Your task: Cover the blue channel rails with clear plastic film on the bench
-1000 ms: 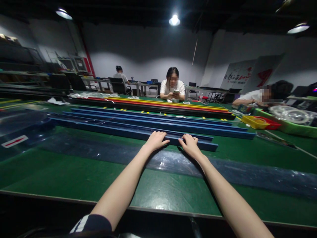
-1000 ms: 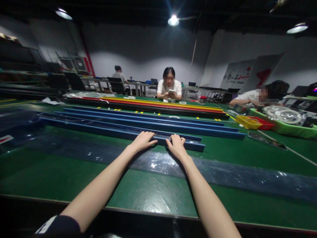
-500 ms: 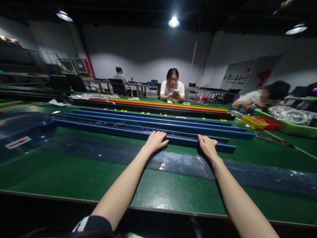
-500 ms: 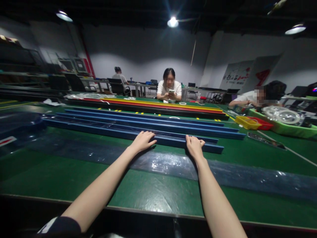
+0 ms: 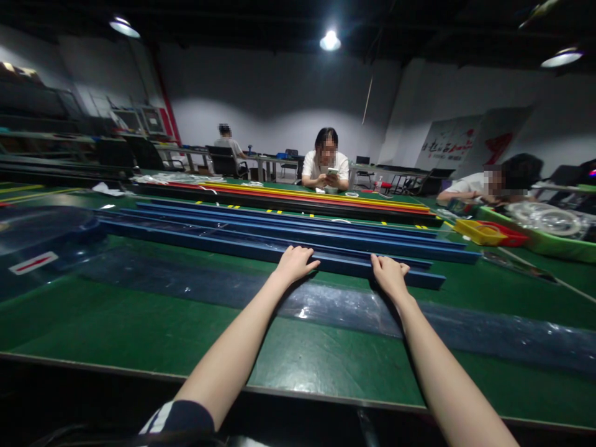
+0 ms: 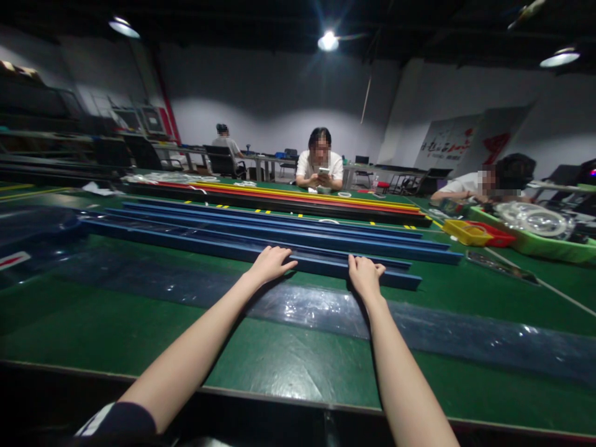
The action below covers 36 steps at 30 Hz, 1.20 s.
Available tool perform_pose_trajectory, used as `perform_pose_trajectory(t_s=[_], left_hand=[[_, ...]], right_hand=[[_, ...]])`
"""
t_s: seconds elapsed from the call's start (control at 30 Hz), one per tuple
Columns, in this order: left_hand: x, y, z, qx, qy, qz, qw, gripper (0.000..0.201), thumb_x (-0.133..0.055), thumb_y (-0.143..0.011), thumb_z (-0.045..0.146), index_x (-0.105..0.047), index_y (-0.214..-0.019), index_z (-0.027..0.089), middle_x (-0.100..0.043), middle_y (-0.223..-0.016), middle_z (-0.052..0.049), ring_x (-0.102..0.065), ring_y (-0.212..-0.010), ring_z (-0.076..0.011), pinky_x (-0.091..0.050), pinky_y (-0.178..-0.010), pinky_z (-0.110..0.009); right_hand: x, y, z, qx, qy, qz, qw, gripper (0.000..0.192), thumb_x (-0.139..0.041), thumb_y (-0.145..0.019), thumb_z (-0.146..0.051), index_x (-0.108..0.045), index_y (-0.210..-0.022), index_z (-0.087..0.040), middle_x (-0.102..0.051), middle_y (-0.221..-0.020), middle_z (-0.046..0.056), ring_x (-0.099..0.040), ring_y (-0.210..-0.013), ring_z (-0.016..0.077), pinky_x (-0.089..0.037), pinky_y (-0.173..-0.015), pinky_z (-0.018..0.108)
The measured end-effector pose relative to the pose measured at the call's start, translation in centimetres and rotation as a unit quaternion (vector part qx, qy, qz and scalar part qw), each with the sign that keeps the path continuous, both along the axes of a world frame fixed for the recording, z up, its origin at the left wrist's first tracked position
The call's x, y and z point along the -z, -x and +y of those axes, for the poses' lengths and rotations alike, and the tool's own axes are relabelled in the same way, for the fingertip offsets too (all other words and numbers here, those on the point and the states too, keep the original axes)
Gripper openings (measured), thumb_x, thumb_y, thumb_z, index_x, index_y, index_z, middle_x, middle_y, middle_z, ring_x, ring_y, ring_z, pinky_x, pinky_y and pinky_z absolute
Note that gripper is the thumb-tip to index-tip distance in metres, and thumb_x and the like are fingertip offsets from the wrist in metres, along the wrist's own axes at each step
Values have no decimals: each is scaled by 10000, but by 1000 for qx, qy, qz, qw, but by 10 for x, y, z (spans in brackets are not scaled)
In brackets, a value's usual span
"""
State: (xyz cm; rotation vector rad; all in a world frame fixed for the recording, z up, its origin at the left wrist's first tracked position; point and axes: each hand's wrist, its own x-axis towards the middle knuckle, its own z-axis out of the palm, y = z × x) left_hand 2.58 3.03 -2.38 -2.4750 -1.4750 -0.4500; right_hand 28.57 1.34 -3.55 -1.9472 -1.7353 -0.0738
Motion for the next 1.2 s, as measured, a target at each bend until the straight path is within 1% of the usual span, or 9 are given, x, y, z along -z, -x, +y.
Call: perform_pose_trajectory(t_s=[0.6, 0.7, 0.77, 0.83, 0.9, 0.97, 1.03, 1.1, 1.2], left_hand=[[-1, -2, 1, -14, 10, 15, 1000, 367, -371, -872, 490, -578, -896, 187, -663, -955, -68, -587, -911, -226, -374, -749, -329], [0, -2, 0, -14, 7, 17, 1000, 364, -374, -872, 487, -576, -909, 186, -660, -955, -69, -585, -909, -229, -373, -754, -335], [0, -2, 0, -13, 4, 20, 1000, 359, -374, -874, 483, -572, -913, 186, -657, -954, -67, -583, -906, -227, -372, -757, -335], [1, -2, 0, -12, 4, 24, 1000, 358, -372, -876, 482, -569, -914, 186, -654, -956, -66, -580, -907, -225, -371, -760, -331], [2, -2, 1, -13, 4, 26, 1000, 358, -369, -878, 481, -567, -914, 184, -652, -959, -68, -577, -912, -223, -368, -765, -329], [2, -2, 1, -14, 1, 26, 1000, 359, -370, -878, 480, -566, -914, 182, -651, -958, -70, -575, -915, -225, -366, -768, -329], [3, -3, 1, -16, -5, 23, 1000, 359, -372, -879, 480, -565, -911, 178, -651, -958, -74, -573, -916, -227, -364, -770, -332], [4, -3, 1, -19, -8, 21, 1000, 359, -375, -878, 479, -564, -905, 175, -649, -960, -77, -572, -916, -230, -362, -771, -334], [4, -4, 0, -21, -8, 17, 1000, 354, -379, -878, 475, -562, -902, 173, -647, -962, -80, -570, -917, -228, -357, -775, -332]], right_hand=[[-3, 1, 0, 8, 21, -30, 999, 480, -245, -890, -403, -598, -670, -164, -653, -835, 92, -544, -827, 206, -240, -781, 383], [-4, 5, -2, 11, 20, -63, 998, 466, -248, -894, -404, -604, -718, -160, -649, -858, 110, -539, -839, 220, -236, -790, 403], [-5, 13, -4, 10, -7, -95, 995, 438, -255, -897, -403, -599, -789, -154, -638, -896, 126, -528, -872, 234, -235, -802, 413], [-4, 26, -6, -13, -44, -114, 992, 395, -271, -898, -398, -580, -858, -155, -621, -929, 124, -512, -904, 236, -238, -818, 409], [0, 40, -7, -67, -71, -116, 988, 343, -298, -895, -389, -561, -892, -168, -607, -939, 100, -499, -914, 224, -248, -829, 387], [4, 53, -6, -130, -84, -114, 981, 296, -327, -890, -375, -546, -909, -177, -595, -945, 83, -488, -911, 211, -265, -822, 357], [10, 62, -4, -170, -86, -112, 975, 273, -346, -883, -367, -532, -929, -174, -585, -954, 85, -478, -904, 211, -282, -800, 338], [14, 65, -1, -183, -82, -104, 974, 265, -356, -878, -371, -522, -931, -171, -580, -946, 89, -471, -894, 217, -291, -780, 334], [17, 63, 4, -181, -82, -74, 977, 250, -365, -873, -384, -511, -890, -182, -579, -907, 74, -470, -877, 216, -291, -762, 332]])
